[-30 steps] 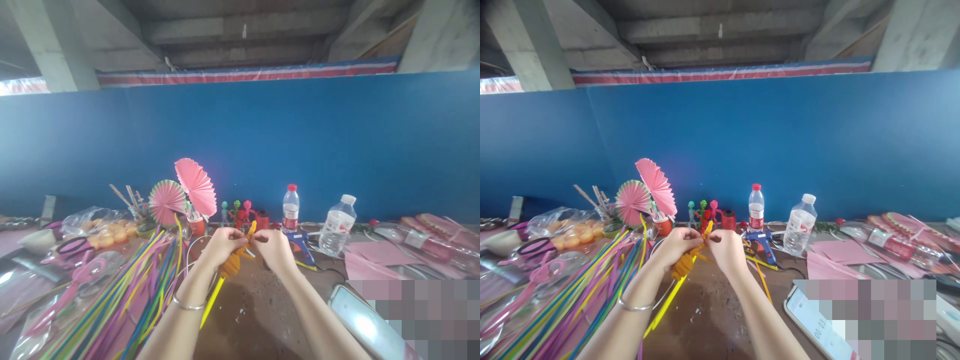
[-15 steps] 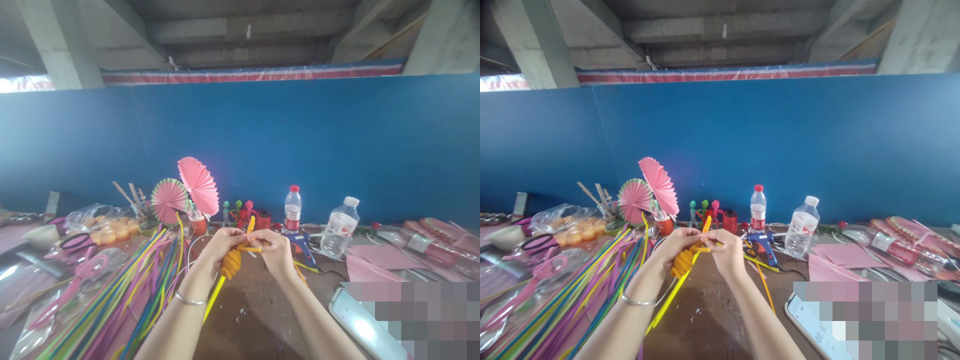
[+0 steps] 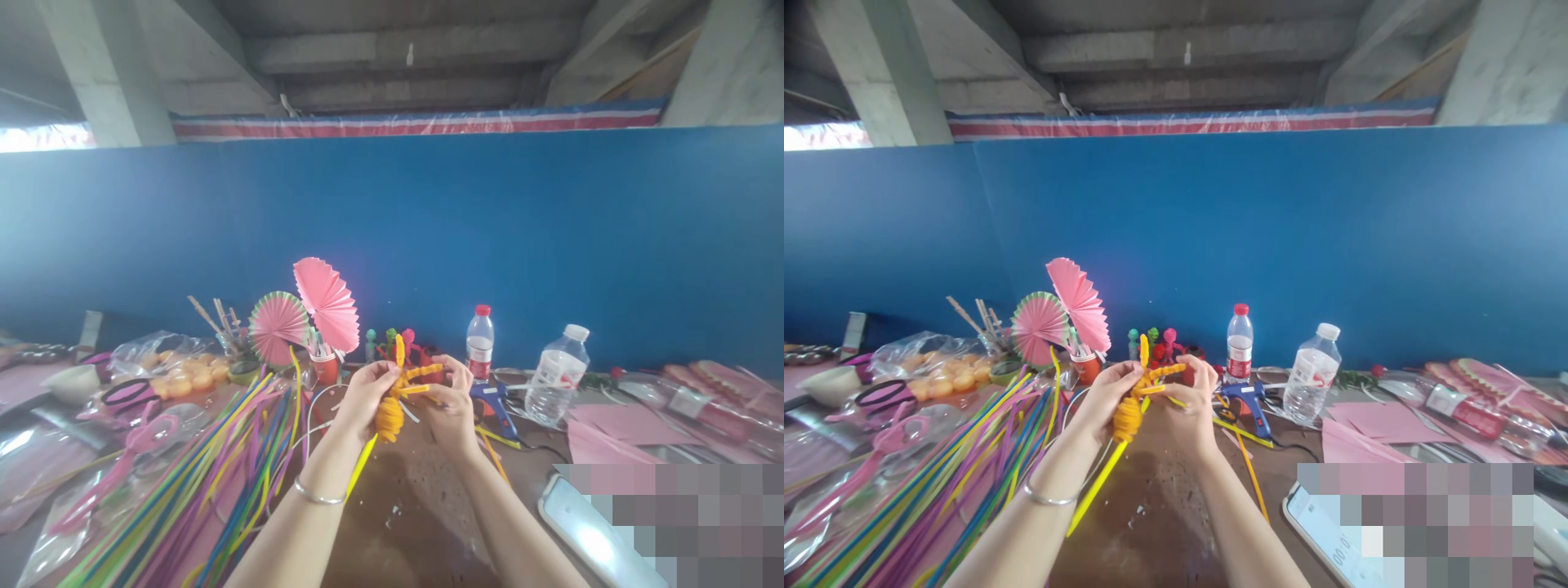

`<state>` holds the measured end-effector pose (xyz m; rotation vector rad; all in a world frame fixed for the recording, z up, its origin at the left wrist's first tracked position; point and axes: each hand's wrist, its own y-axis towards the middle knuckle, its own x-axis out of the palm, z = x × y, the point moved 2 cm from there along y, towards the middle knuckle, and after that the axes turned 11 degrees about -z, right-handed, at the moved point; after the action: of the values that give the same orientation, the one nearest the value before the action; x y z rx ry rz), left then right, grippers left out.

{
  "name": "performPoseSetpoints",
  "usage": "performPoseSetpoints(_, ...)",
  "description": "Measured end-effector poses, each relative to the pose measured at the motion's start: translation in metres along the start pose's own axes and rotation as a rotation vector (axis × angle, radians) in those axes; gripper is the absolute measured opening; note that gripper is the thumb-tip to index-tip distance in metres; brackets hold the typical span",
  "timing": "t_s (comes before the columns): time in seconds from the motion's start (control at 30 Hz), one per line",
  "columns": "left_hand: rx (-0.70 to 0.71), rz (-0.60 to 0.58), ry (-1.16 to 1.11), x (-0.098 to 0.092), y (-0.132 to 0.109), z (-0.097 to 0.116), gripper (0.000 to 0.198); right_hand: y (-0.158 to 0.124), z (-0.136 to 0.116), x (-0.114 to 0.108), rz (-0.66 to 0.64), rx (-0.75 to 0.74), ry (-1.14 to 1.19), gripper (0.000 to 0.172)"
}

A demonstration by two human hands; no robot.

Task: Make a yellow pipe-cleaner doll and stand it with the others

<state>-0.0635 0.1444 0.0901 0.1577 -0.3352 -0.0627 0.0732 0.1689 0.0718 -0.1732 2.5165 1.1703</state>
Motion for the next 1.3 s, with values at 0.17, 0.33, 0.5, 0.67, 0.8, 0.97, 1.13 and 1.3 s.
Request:
performPoseSetpoints(0.17, 0.059, -0.034, 0.056, 0.002, -0.001, 0.004, 0.025, 0.000, 0.016, 0.011, -0.008, 0.165, 0.393, 0.009)
performPoseSetpoints(0.33, -0.012, -0.242, 0.383, 0.002, -0.007, 0.017, 0.018, 0.005, 0.025, 0.009, -0.399, 0.385, 0.808, 0.018)
performPoseSetpoints(0.5, -0.068, -0.265, 0.797, 0.000, -0.014, 0.024, 0.017, 0.007, 0.019, -0.008, -0.632, 0.564, 0.720, 0.013)
performPoseSetpoints(0.67, -0.164, -0.349, 0.852, 0.001, -0.016, 0.018, 0.020, 0.006, 0.011, -0.008, -0.623, 0.728, 0.754, 0.006)
performPoseSetpoints(0.8, -0.090, -0.242, 0.886, -0.002, -0.012, 0.016, 0.020, 0.008, 0.006, -0.001, -0.508, 0.751, 0.794, 0.015)
performPoseSetpoints(0.97, -0.003, -0.048, 0.817, -0.007, -0.005, 0.012, 0.019, 0.008, 0.006, 0.006, -0.382, 0.632, 0.691, 0.026)
performPoseSetpoints(1.13, -0.029, -0.013, 0.600, -0.009, -0.002, 0.009, 0.023, 0.009, 0.007, 0.006, -0.266, 0.525, 0.571, 0.029)
performPoseSetpoints(1.3, -0.072, 0.006, 0.436, -0.008, -0.002, 0.008, 0.028, 0.011, 0.001, 0.004, -0.241, 0.459, 0.587, 0.023)
